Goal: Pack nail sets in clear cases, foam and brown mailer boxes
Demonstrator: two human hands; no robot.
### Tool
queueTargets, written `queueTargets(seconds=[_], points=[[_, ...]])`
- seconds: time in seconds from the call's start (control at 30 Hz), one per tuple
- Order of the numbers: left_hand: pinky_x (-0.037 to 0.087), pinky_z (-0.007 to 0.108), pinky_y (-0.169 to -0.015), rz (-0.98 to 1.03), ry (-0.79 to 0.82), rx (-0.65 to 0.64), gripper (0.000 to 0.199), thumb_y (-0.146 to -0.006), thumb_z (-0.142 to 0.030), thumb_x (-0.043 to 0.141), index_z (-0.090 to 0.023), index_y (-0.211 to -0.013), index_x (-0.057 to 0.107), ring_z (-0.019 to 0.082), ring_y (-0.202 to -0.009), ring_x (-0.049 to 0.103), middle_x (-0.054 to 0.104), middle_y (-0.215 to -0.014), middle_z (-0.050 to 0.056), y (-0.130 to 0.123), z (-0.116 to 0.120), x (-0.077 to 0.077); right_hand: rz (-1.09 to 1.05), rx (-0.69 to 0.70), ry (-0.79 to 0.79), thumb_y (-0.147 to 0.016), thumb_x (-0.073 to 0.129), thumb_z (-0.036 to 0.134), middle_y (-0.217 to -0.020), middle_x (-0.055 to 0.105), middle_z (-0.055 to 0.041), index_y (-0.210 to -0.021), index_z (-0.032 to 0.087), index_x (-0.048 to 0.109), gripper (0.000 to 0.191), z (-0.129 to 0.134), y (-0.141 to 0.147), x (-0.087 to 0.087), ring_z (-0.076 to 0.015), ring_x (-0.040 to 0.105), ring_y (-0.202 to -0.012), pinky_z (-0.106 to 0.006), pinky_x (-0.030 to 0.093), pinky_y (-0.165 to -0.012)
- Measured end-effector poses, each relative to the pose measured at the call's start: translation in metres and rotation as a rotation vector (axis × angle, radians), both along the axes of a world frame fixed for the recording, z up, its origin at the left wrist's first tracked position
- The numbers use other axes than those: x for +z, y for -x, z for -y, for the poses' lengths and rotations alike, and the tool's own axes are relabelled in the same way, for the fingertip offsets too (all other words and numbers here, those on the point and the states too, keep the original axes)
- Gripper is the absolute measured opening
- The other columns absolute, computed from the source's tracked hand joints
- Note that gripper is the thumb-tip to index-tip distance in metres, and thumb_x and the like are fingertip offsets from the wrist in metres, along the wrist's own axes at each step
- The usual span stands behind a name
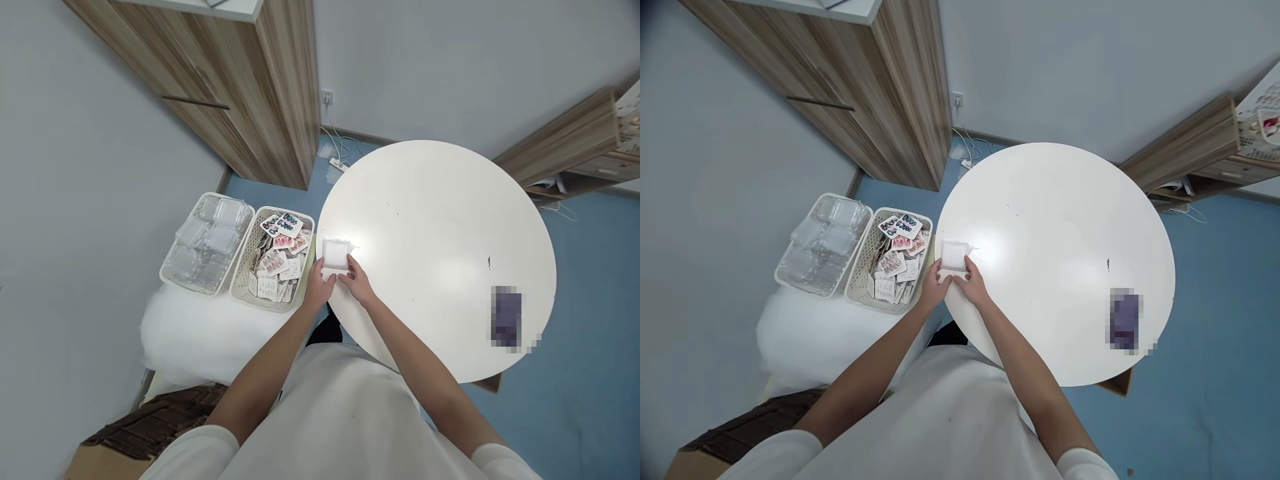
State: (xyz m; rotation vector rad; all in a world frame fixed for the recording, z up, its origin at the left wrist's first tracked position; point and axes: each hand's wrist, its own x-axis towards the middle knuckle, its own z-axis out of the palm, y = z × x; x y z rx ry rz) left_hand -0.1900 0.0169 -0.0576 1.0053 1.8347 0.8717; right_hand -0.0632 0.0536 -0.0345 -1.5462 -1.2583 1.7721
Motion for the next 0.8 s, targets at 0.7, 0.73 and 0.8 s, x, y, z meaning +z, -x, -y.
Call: queueTargets(seconds=[0.7,0.73,0.8], points=[[0.038,0.035,-0.093,0.05,-0.015,0.183,0.06,-0.075,-0.028,0.054,-0.02,-0.129,0.028,0.022,-0.121,0.036,0.031,-0.135,0.012,-0.021,0.04,0.002,-0.071,0.042,0.118,-0.068,0.06,0.039,-0.139,0.029,-0.0033,-0.13,0.033,0.031,0.069,0.035,-0.073,0.018,-0.022,0.038,-0.12,-0.04,0.039,-0.092],[0.038,0.036,-0.092,0.05,-0.009,0.2,0.06,-0.075,-0.028,0.054,-0.02,-0.128,0.029,0.022,-0.12,0.037,0.032,-0.134,0.012,-0.024,0.046,0.005,-0.09,0.054,0.114,-0.069,0.06,0.039,-0.14,0.028,-0.0032,-0.13,0.033,0.031,0.067,0.038,-0.081,0.021,-0.0219,0.04,-0.118,-0.04,0.039,-0.091],[0.04,0.036,-0.089,0.057,0.0,0.233,0.057,-0.074,-0.028,0.054,-0.019,-0.126,0.033,0.023,-0.119,0.039,0.035,-0.133,0.013,-0.032,0.058,0.01,-0.138,0.084,0.106,-0.069,0.059,0.038,-0.14,0.028,-0.0032,-0.128,0.034,0.033,0.064,0.044,-0.099,0.028,-0.0217,0.045,-0.114,-0.041,0.04,-0.09]])
